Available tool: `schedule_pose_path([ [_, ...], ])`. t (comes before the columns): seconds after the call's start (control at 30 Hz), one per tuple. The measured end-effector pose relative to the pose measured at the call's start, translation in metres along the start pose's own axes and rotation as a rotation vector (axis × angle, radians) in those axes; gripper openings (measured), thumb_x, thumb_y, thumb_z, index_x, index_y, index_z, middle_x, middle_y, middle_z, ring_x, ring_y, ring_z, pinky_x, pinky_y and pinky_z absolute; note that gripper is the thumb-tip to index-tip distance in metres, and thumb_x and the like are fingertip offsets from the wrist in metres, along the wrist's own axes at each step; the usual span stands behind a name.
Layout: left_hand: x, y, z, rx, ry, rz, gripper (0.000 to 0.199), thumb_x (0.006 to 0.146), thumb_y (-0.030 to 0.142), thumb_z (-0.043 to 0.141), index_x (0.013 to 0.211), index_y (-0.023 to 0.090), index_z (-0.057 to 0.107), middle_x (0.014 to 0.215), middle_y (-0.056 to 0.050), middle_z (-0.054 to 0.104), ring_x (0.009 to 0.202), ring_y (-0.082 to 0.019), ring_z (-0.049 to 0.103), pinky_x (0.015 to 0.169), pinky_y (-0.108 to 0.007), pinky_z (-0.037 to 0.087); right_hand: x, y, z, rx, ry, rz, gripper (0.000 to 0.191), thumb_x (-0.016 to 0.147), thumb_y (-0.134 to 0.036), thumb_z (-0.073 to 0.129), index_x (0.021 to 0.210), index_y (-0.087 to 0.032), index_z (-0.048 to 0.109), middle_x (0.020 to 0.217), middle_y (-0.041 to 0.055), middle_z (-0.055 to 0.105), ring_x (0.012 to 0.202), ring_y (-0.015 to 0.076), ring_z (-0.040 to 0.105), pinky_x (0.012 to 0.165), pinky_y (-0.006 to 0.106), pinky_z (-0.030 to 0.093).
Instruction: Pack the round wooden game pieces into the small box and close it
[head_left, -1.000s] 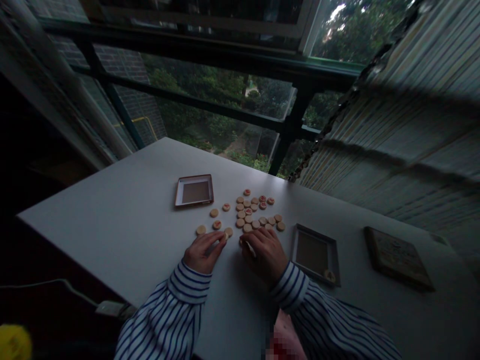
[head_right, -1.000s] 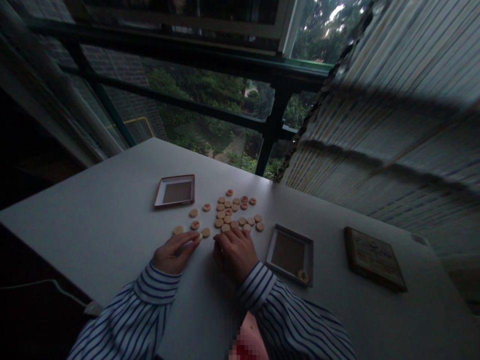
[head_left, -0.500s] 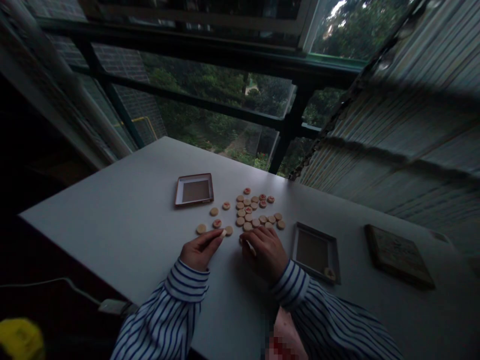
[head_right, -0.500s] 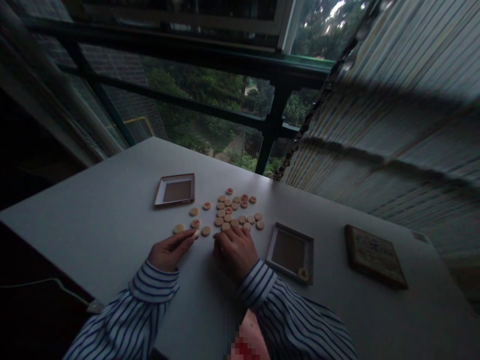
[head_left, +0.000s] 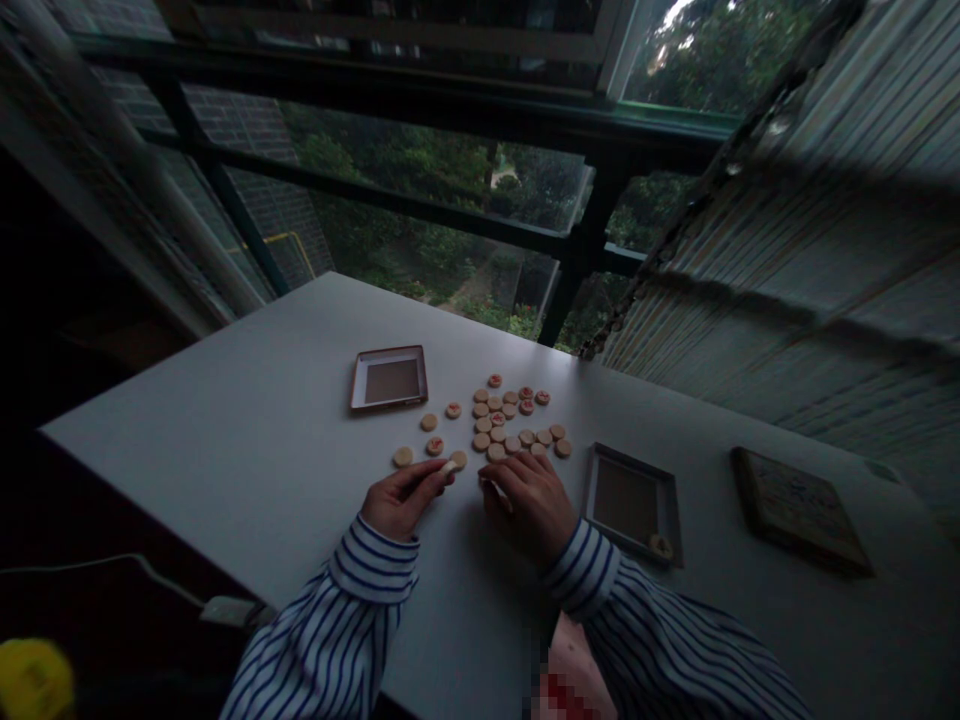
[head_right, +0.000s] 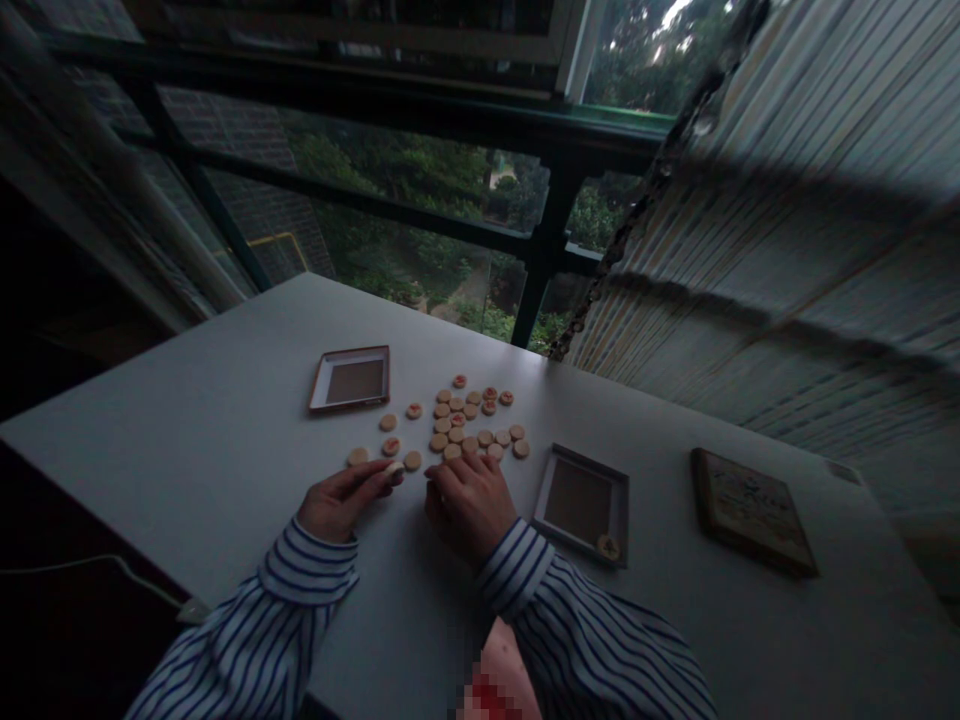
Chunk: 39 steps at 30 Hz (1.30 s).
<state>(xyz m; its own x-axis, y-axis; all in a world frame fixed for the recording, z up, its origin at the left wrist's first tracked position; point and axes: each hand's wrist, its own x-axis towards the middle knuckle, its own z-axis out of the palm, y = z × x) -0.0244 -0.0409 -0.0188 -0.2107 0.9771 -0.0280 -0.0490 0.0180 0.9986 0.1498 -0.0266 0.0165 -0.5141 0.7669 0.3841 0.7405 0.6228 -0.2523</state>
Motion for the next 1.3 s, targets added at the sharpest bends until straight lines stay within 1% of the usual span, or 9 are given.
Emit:
schedule_pose_path([
  [0.23, -0.0018, 0.0013, 0.0022, -0.075, 0.005, -0.03, 0.039, 0.062, 0.038, 0.066, 0.091, 0.012, 0.065, 0.081, -0.009, 0.07, 0.069, -0.018, 0.066, 0.063, -0.027, 0.055, 0.0007, -0.001, -0.0003, -0.006, 0.01, -0.018, 0.014, 0.077, -0.018, 0.048, 0.088, -0.02, 0.057, 0.078, 0.0039, 0.062, 0.078, 0.0159, 0.05, 0.072, 0.03, 0.031],
  [0.4, -0.0025, 0.0009, 0.003, -0.097, -0.009, -0.054, 0.036, 0.062, 0.038, 0.066, 0.087, 0.013, 0.066, 0.076, -0.008, 0.07, 0.067, -0.018, 0.066, 0.058, -0.025, 0.055, 0.0008, -0.0012, 0.0011, 0.013, -0.003, -0.027, 0.015, 0.077, -0.018, 0.048, 0.089, -0.019, 0.057, 0.081, 0.0039, 0.062, 0.079, 0.0164, 0.05, 0.072, 0.03, 0.031],
  [0.6, -0.004, 0.0015, 0.0049, -0.119, -0.038, -0.068, 0.036, 0.06, 0.036, 0.068, 0.088, 0.012, 0.065, 0.076, -0.008, 0.07, 0.065, -0.017, 0.066, 0.058, -0.025, 0.055, 0.001, -0.002, 0.0015, 0.027, -0.002, -0.042, 0.016, 0.077, -0.02, 0.05, 0.092, -0.02, 0.057, 0.083, 0.0037, 0.063, 0.08, 0.017, 0.05, 0.073, 0.032, 0.031],
  [0.77, -0.0061, 0.0016, 0.0057, -0.075, -0.091, -0.092, 0.039, 0.06, 0.037, 0.067, 0.088, 0.011, 0.065, 0.074, -0.009, 0.069, 0.064, -0.019, 0.066, 0.059, -0.028, 0.055, 0.0015, -0.0031, 0.001, 0.037, -0.021, -0.098, 0.019, 0.078, -0.025, 0.051, 0.096, -0.019, 0.055, 0.085, 0.0052, 0.063, 0.081, 0.0169, 0.05, 0.073, 0.031, 0.032],
  [0.9, -0.007, 0.0004, 0.0056, -0.056, -0.111, -0.065, 0.037, 0.061, 0.038, 0.067, 0.087, 0.012, 0.065, 0.074, -0.008, 0.069, 0.061, -0.017, 0.065, 0.056, -0.027, 0.055, 0.0016, -0.0032, 0.0026, 0.052, -0.023, -0.132, 0.023, 0.079, -0.029, 0.051, 0.101, -0.02, 0.052, 0.092, 0.0052, 0.062, 0.084, 0.0168, 0.05, 0.075, 0.032, 0.032],
  [1.03, -0.0067, 0.0004, 0.0044, 0.009, -0.156, -0.058, 0.038, 0.063, 0.039, 0.065, 0.089, 0.012, 0.065, 0.076, -0.008, 0.069, 0.063, -0.017, 0.065, 0.058, -0.028, 0.055, 0.0013, -0.0035, 0.0038, 0.043, -0.022, -0.162, 0.024, 0.08, -0.033, 0.05, 0.102, -0.021, 0.052, 0.094, 0.0059, 0.062, 0.085, 0.0164, 0.051, 0.074, 0.031, 0.033],
  [1.2, -0.0074, -0.0001, 0.0048, -0.01, -0.184, -0.069, 0.035, 0.063, 0.037, 0.064, 0.087, 0.012, 0.065, 0.076, -0.007, 0.07, 0.064, -0.017, 0.065, 0.059, -0.027, 0.055, 0.002, -0.0047, 0.003, 0.054, -0.028, -0.164, 0.024, 0.08, -0.03, 0.05, 0.102, -0.021, 0.052, 0.095, 0.0061, 0.062, 0.085, 0.0161, 0.051, 0.074, 0.03, 0.032],
  [1.3, -0.0077, -0.0008, 0.0055, -0.007, -0.16, -0.062, 0.034, 0.062, 0.036, 0.065, 0.087, 0.013, 0.065, 0.074, -0.006, 0.069, 0.062, -0.016, 0.064, 0.058, -0.026, 0.055, 0.0032, -0.0053, 0.0023, 0.062, -0.034, -0.157, 0.019, 0.08, -0.027, 0.05, 0.098, -0.021, 0.053, 0.093, 0.0042, 0.063, 0.084, 0.0155, 0.051, 0.074, 0.03, 0.031],
])
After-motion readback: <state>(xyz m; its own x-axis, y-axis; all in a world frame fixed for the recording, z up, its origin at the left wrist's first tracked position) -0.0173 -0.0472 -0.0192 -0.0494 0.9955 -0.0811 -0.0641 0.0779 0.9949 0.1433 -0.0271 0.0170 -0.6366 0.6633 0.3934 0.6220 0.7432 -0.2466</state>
